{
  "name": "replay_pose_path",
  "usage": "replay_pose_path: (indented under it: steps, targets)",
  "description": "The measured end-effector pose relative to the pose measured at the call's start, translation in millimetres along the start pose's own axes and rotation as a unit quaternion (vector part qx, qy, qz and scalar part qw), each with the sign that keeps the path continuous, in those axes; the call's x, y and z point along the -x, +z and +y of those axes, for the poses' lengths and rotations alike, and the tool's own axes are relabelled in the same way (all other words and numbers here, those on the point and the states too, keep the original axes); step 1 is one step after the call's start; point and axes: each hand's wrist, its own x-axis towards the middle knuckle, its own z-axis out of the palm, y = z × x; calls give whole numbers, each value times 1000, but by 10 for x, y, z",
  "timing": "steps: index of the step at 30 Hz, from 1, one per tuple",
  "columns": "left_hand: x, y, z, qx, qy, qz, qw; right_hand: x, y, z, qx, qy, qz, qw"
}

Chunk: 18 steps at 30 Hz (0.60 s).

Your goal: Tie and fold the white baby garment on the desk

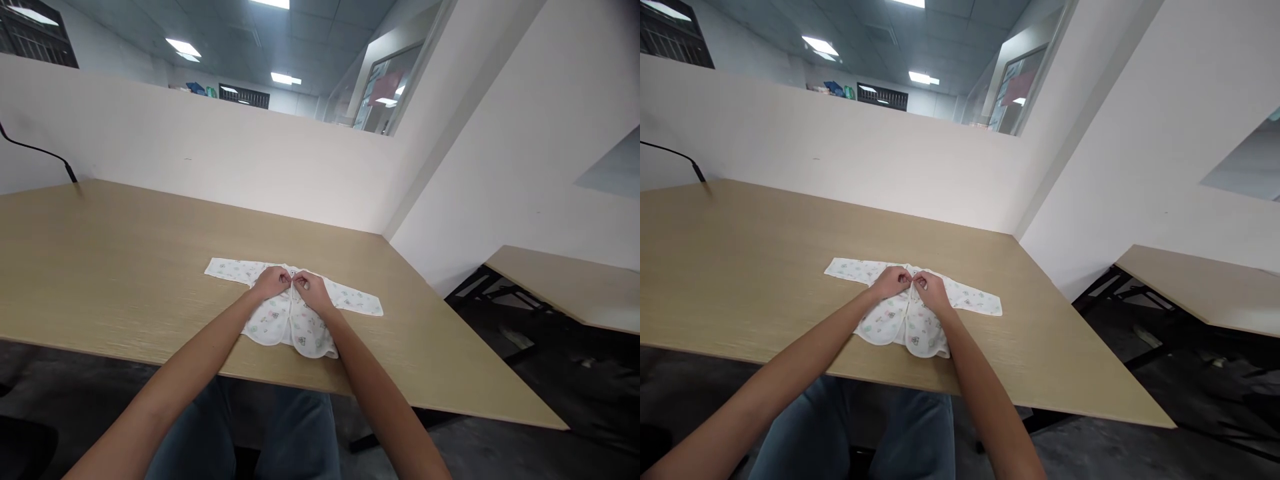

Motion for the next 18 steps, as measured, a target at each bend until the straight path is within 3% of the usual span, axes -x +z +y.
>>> replay_pose_path:
  steps: [8, 18]
  targets:
    - [6, 22, -24, 21, 7, -3, 1000, 29, -2, 42, 40, 42, 16, 998]
    - [54, 26, -21, 3, 77, -1, 997, 64, 5, 85, 17, 28, -3, 999]
